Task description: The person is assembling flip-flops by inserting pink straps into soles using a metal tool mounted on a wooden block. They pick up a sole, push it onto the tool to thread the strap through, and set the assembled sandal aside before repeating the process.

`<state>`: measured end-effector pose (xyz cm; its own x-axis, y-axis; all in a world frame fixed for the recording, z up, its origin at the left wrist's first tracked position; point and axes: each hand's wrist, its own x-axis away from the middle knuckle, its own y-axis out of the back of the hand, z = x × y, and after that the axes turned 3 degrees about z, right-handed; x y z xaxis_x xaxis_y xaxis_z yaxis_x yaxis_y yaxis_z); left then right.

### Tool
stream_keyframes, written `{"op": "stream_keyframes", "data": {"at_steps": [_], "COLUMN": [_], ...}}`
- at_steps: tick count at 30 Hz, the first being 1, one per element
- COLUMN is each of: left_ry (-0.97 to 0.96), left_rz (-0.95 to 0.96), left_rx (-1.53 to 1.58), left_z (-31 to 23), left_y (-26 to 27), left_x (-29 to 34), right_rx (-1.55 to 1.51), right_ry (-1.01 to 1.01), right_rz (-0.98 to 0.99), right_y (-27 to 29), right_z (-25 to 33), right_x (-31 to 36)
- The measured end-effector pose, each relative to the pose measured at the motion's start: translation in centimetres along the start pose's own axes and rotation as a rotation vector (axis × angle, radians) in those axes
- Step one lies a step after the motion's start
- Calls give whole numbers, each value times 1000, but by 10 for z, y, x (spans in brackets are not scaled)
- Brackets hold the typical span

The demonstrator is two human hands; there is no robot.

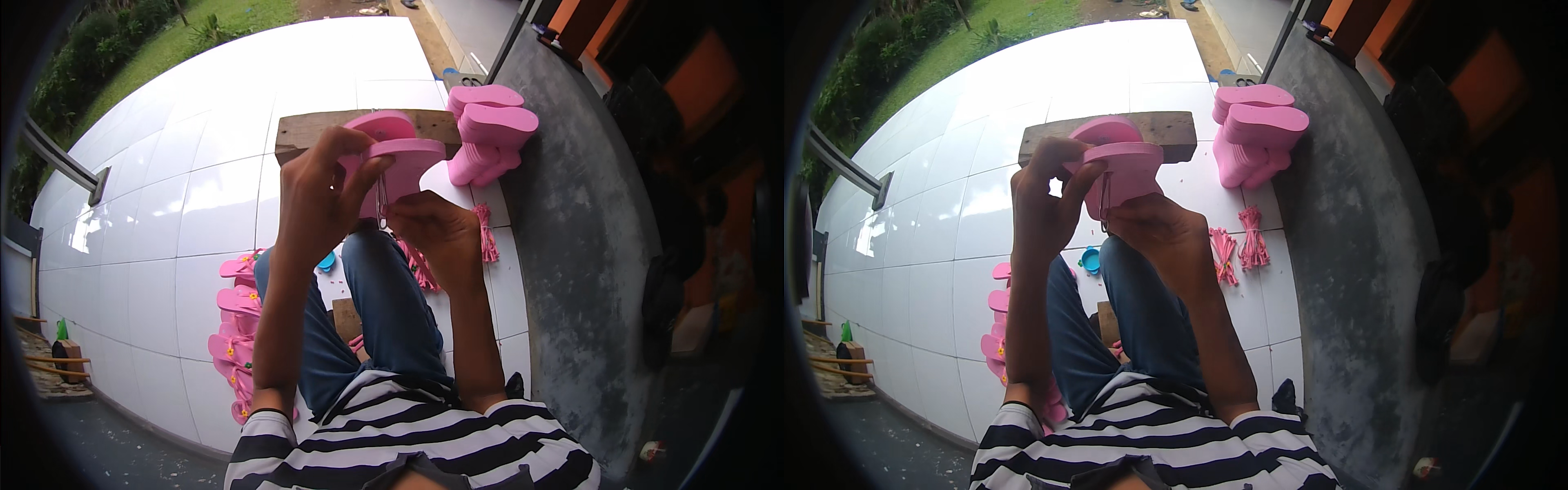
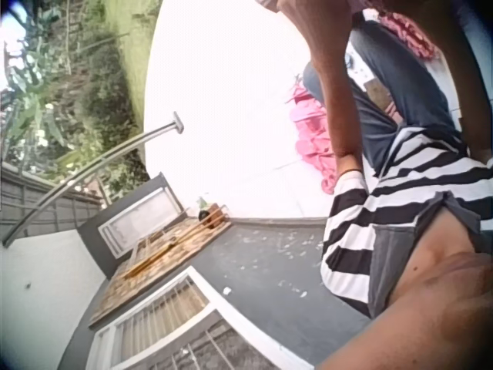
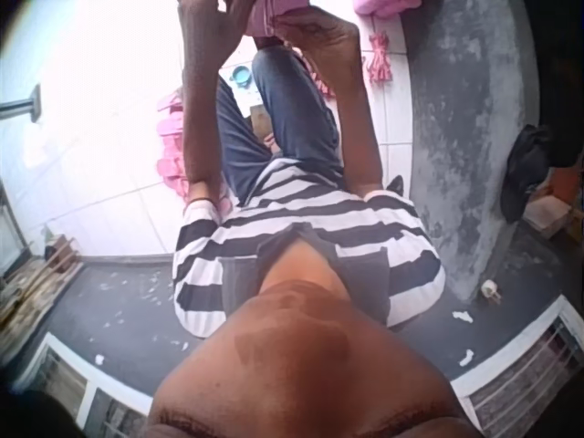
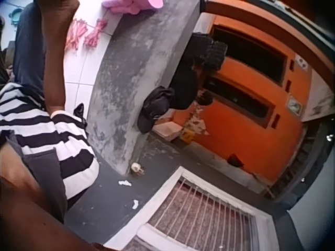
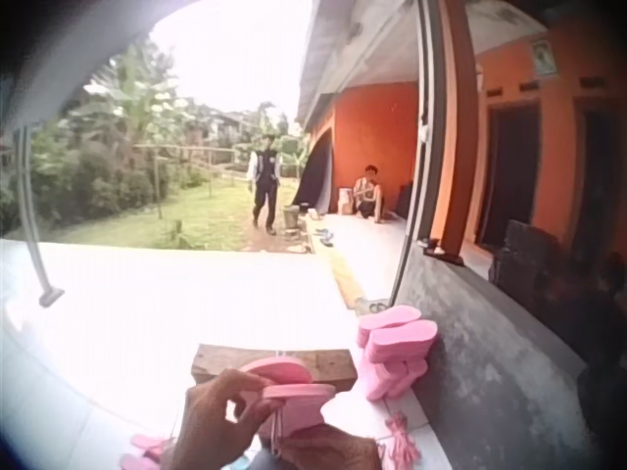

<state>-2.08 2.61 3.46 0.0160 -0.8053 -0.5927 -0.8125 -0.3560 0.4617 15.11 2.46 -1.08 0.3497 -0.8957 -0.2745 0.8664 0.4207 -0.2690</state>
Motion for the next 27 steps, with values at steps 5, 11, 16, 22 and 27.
{"op": "stream_keyframes", "data": {"at_steps": [5,11,16,22,27], "left_ry": [-70,70,118,199,168], "left_rz": [-128,15,173,54,-25], "left_rx": [310,656,872,967,804], "left_z": [11,5,8,5,-19], "left_y": [-12,-28,-33,-38,-37], "left_x": [24,22,0,22,31], "right_rx": [666,482,398,248,-44], "right_ry": [518,215,217,236,149], "right_rz": [-270,101,197,203,265], "right_y": [-2,22,27,9,8], "right_z": [8,23,22,14,-3], "right_x": [12,-37,-49,-38,-39]}}
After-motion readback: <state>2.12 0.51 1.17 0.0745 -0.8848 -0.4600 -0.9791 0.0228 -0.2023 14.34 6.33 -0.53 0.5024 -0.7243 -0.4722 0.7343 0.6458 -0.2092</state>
